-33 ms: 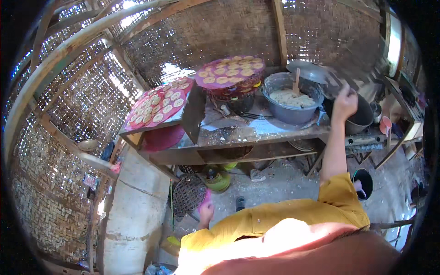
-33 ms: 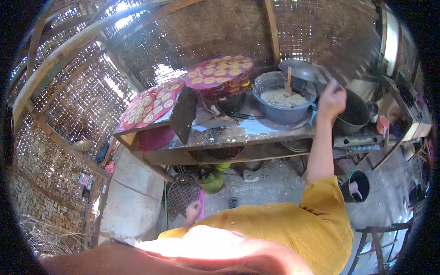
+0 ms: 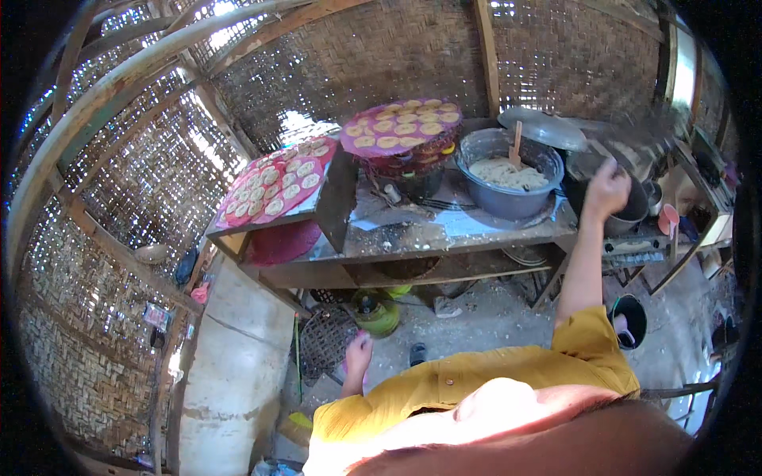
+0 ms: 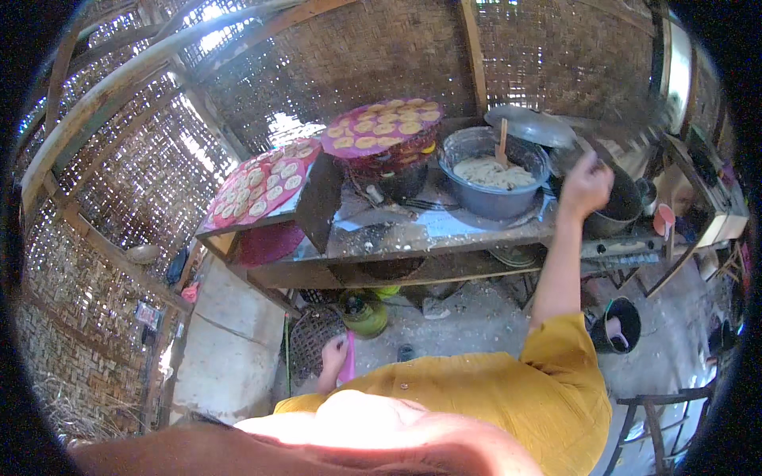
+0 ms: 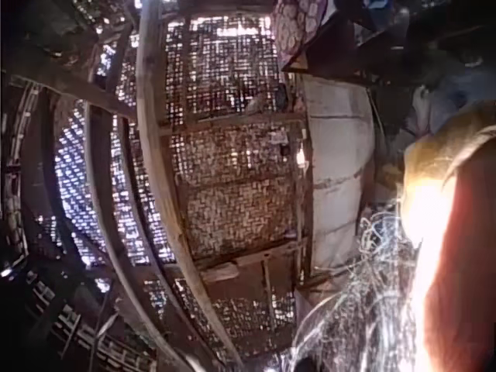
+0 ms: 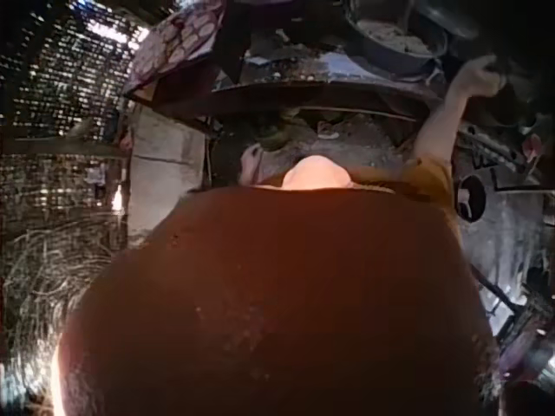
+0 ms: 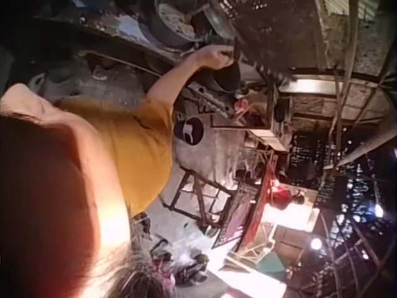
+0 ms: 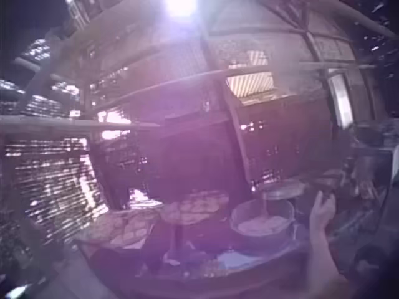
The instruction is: The person manually applies dough to small circular mats, organizes these mats onto larger trays, and transfers the trays between a bowl of dough and a steaming station.
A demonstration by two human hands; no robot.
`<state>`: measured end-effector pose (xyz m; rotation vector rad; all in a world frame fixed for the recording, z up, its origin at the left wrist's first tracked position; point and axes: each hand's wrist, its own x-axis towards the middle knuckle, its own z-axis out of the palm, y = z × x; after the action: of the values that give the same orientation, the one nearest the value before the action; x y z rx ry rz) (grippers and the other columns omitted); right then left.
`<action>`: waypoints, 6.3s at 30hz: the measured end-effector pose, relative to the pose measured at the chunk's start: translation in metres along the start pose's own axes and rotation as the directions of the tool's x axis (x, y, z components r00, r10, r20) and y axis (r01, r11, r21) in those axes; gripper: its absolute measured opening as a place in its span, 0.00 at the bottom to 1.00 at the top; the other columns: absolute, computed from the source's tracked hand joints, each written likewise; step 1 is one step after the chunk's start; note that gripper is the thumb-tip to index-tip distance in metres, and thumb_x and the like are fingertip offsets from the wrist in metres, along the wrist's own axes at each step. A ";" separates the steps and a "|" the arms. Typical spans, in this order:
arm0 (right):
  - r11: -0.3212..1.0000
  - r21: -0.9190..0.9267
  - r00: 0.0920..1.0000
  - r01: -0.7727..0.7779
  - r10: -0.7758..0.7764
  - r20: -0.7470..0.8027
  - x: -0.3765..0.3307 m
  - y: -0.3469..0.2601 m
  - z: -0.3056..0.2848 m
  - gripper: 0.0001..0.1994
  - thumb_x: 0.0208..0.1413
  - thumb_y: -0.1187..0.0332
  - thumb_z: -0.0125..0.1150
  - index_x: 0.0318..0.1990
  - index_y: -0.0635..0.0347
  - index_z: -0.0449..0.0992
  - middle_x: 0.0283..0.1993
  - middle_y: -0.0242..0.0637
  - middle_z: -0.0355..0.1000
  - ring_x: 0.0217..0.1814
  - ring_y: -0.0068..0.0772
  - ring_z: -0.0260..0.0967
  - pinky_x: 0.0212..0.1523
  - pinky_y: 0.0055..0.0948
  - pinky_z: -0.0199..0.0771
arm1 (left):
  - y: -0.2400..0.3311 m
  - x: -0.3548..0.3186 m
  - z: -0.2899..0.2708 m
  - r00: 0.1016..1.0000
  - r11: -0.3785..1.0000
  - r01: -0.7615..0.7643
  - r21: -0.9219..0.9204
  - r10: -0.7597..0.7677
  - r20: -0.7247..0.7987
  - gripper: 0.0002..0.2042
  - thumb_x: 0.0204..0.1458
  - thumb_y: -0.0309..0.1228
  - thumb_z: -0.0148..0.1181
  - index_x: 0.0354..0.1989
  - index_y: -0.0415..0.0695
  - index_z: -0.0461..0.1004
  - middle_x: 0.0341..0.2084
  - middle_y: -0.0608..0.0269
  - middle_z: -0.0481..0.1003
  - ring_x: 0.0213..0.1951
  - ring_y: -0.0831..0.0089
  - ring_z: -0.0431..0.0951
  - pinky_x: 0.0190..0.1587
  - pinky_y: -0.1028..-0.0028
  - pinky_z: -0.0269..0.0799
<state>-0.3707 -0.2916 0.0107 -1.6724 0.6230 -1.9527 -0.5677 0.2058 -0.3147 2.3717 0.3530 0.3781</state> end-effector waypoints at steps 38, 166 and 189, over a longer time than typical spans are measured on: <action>0.378 0.444 0.556 -0.813 0.733 0.393 -0.058 0.005 -0.131 0.13 0.49 0.67 0.50 0.39 0.66 0.68 0.37 0.38 0.68 0.38 0.29 0.66 0.38 0.27 0.67 | 0.346 0.459 -0.016 0.433 0.425 -0.897 0.126 0.900 0.046 0.10 0.32 0.35 0.60 0.27 0.51 0.75 0.49 0.62 0.58 0.53 0.56 0.51 0.52 0.46 0.37; -0.089 -0.090 -0.109 -0.992 0.242 0.964 -0.174 -0.079 0.126 0.14 0.48 0.64 0.53 0.42 0.56 0.63 0.40 0.30 0.65 0.40 0.28 0.62 0.39 0.39 0.66 | 0.447 0.491 0.010 0.465 0.238 -0.790 0.565 0.834 0.298 0.21 0.27 0.25 0.59 0.36 0.38 0.69 0.44 0.63 0.60 0.48 0.63 0.56 0.44 0.62 0.53; -0.356 0.313 0.192 -0.881 0.336 0.922 -0.188 -0.086 0.074 0.10 0.47 0.73 0.51 0.39 0.60 0.65 0.33 0.32 0.68 0.28 0.25 0.67 0.28 0.24 0.72 | 0.321 0.386 -0.169 0.377 0.369 -0.915 -0.160 0.648 -0.662 0.12 0.43 0.23 0.54 0.39 0.37 0.69 0.50 0.44 0.55 0.48 0.60 0.61 0.39 0.72 0.68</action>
<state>-0.2801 -0.1087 -0.0684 -0.4264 0.0200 -0.4267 -0.2258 0.2121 0.0901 1.6619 -0.7471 1.4053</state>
